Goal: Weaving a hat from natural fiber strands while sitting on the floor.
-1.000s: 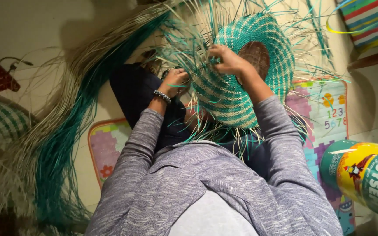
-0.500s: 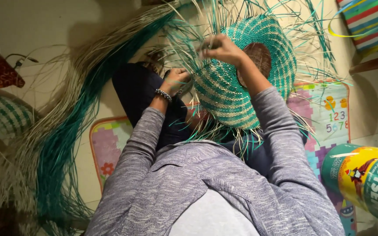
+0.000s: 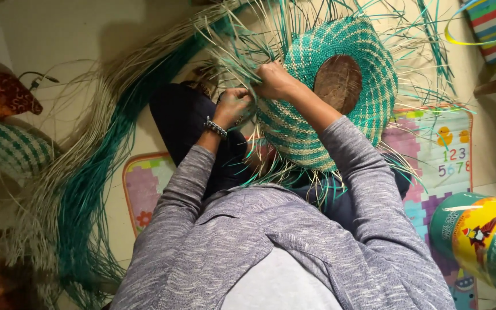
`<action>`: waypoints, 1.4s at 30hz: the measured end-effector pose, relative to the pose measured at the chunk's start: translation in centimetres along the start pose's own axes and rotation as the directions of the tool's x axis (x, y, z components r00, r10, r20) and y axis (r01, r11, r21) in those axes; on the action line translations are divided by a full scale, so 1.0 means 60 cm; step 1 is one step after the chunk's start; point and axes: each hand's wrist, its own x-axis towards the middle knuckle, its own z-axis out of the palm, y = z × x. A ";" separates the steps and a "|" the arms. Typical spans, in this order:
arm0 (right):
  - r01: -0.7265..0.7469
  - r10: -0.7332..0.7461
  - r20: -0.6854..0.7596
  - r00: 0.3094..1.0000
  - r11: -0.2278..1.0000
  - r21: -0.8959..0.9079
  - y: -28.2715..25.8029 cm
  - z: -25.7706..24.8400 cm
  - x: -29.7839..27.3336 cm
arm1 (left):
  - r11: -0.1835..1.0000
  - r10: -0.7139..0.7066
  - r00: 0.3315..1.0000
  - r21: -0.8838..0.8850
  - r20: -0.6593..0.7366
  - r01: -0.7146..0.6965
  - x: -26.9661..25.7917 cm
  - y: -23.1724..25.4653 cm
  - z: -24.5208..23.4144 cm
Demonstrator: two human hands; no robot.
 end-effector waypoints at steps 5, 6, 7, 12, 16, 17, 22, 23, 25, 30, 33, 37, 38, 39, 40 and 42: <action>-0.143 0.133 0.089 0.987 0.982 0.124 -0.053 -0.039 -0.001 | 0.795 0.194 0.972 0.602 -0.136 -0.075 0.009 0.010 -0.004; -0.142 0.132 0.088 0.987 0.982 0.124 -0.041 -0.028 0.001 | 0.795 0.194 0.971 0.602 -0.136 -0.075 0.002 0.020 -0.001; -0.117 0.110 0.064 0.992 0.984 0.136 -0.029 -0.017 0.004 | 0.893 0.133 0.979 0.448 -0.157 -0.050 -0.005 0.029 0.002; -0.059 0.060 0.003 0.998 0.980 0.191 -0.052 -0.041 -0.027 | 0.986 0.152 0.977 -0.043 -0.150 -0.160 -0.031 -0.012 0.032; 0.192 -0.188 -0.046 0.981 0.976 0.108 -0.035 -0.028 -0.048 | 0.858 -0.092 0.995 -0.510 -0.040 0.059 -0.015 -0.013 0.029; 0.342 -0.341 -0.047 0.939 0.940 0.010 -0.025 -0.022 -0.049 | 0.723 -0.129 0.991 -0.680 0.037 0.119 0.009 -0.049 0.035; 0.369 -0.359 -0.170 0.918 0.929 0.025 -0.018 -0.011 -0.020 | 0.952 0.102 0.988 -0.277 -0.119 -0.131 0.023 -0.065 0.043; 0.238 -0.235 -0.080 0.969 0.971 0.030 -0.024 -0.014 -0.013 | 0.986 0.161 0.973 0.057 -0.163 -0.154 -0.001 -0.017 0.037; 0.086 -0.085 -0.025 0.996 0.993 0.081 -0.001 0.009 0.001 | 0.962 0.215 0.952 0.214 -0.219 -0.168 0.022 -0.088 0.043; -0.089 0.078 0.053 0.996 0.961 0.263 -0.030 -0.043 -0.018 | 0.977 0.210 0.971 0.057 -0.112 -0.205 0.043 -0.100 0.019; -0.002 0.002 0.001 1.000 0.963 0.271 -0.023 -0.029 -0.042 | 0.990 -0.031 0.991 -0.138 -0.130 0.012 0.054 -0.138 0.043; 0.334 -0.341 -0.053 0.939 0.936 -0.109 -0.011 -0.011 -0.050 | 0.923 -0.032 0.999 -0.383 0.040 0.045 0.027 -0.065 0.029; 0.372 -0.390 -0.084 0.917 0.912 -0.170 -0.006 -0.007 -0.051 | 0.928 0.048 0.992 -0.372 0.117 -0.001 0.017 -0.036 0.019; 0.373 -0.391 -0.083 0.917 0.912 -0.171 -0.004 -0.013 -0.040 | 0.928 0.049 0.992 -0.373 0.115 -0.003 0.044 -0.086 0.040; 0.349 -0.358 -0.046 0.932 0.926 -0.144 -0.002 -0.019 -0.029 | 0.889 0.050 0.998 -0.456 0.036 -0.028 0.071 -0.135 0.059; 0.321 -0.324 -0.007 0.946 0.940 -0.113 0.005 -0.017 -0.014 | 0.844 0.039 0.998 -0.534 -0.041 -0.055 0.070 -0.131 0.059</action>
